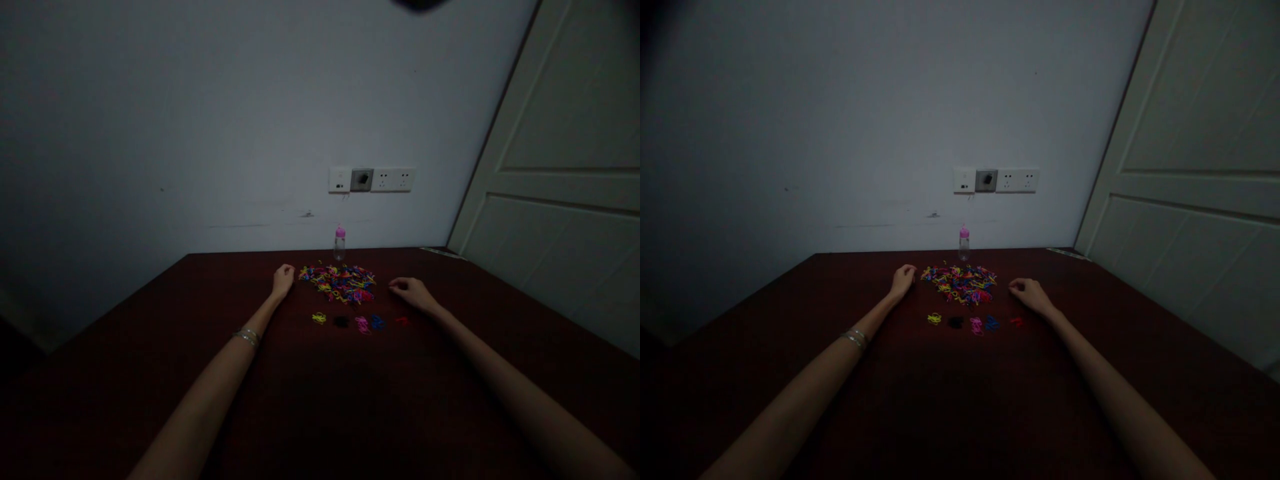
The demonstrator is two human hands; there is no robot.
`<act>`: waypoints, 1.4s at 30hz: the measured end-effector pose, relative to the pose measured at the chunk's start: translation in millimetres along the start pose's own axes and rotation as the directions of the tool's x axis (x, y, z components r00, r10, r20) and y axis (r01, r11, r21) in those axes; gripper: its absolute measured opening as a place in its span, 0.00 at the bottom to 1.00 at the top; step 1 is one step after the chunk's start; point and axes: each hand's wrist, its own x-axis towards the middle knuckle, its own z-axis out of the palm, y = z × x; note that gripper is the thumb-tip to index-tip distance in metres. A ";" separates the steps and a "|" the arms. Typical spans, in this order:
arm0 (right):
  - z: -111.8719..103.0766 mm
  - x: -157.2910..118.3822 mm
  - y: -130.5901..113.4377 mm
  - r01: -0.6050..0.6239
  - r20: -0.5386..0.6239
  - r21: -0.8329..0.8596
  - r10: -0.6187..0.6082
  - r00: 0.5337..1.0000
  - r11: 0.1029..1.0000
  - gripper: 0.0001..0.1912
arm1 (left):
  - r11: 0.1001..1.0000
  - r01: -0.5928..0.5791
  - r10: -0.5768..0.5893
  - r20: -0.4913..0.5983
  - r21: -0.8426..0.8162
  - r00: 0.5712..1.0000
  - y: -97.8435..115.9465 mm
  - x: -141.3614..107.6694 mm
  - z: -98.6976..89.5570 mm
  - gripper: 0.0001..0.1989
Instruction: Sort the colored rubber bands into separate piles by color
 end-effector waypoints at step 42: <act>16.2 -2.3 -100.2 0.406 0.022 -0.150 -0.407 0.913 0.902 0.11 | 0.994 0.013 -0.013 -0.007 -0.110 1.000 5.8 -6.9 -4.0 0.10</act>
